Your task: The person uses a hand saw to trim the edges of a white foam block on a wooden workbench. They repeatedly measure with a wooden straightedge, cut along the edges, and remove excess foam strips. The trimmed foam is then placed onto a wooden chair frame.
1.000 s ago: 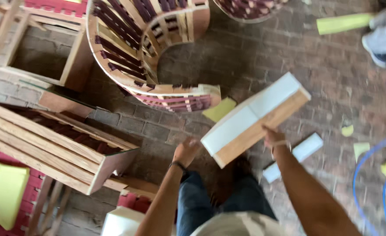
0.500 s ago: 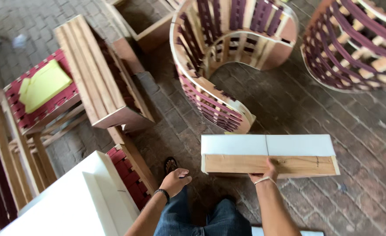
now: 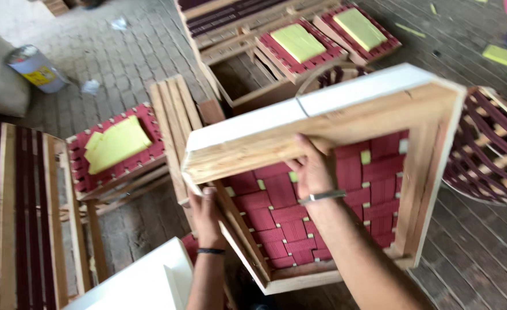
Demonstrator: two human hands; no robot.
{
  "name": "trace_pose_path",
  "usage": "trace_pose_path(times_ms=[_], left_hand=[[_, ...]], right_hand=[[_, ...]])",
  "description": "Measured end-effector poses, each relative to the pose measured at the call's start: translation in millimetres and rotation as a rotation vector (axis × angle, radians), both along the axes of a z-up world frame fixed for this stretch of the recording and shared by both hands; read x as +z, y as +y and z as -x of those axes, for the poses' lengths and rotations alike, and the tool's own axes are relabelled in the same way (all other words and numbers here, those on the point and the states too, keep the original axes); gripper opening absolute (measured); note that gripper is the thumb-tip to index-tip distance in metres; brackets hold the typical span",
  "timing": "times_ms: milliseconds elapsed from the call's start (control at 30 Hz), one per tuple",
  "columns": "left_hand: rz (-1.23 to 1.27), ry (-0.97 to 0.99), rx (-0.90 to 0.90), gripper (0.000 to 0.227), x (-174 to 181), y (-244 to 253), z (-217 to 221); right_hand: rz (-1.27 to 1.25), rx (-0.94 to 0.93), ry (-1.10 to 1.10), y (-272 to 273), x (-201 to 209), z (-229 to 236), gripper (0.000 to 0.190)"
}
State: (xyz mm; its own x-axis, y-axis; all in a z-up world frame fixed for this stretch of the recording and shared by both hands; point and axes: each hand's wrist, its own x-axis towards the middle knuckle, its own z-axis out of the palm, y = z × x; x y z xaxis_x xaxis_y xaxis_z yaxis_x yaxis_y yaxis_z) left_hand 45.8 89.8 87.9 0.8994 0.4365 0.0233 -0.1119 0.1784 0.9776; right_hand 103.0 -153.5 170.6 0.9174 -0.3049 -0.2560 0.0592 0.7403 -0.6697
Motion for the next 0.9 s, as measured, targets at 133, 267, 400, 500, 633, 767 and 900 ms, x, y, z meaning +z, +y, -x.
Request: trace_pose_path(times_ms=[133,267,400,500,633,767,900], left_hand=[[-0.053,-0.230,0.156,0.071,72.4,85.5,-39.7],[-0.162,-0.342,0.277,0.072,90.9,128.8,-77.4],[-0.273,-0.357,0.333,0.093,98.0,126.8,-138.2],[-0.339,-0.438,0.301,0.102,88.8,115.0,-193.6],[-0.345,-0.415,0.281,0.116,62.5,96.6,-275.1],[-0.411,-0.354,0.313,0.125,56.0,85.6,-347.3],[-0.396,-0.335,0.344,0.129,52.0,72.6,-407.3]], right_hand=[[0.044,0.194,-0.144,99.5,87.9,-61.0,0.048],[0.209,0.341,-0.259,151.2,118.6,-119.8,0.044],[0.131,0.430,-0.315,157.6,132.4,-211.7,0.052],[0.153,0.471,-0.300,156.8,124.3,-292.7,0.055],[0.096,0.597,-0.303,149.7,91.0,-402.0,0.056],[0.020,0.695,-0.282,152.5,69.4,-500.6,0.056],[0.029,0.714,-0.191,156.7,49.6,-578.9,0.057]])
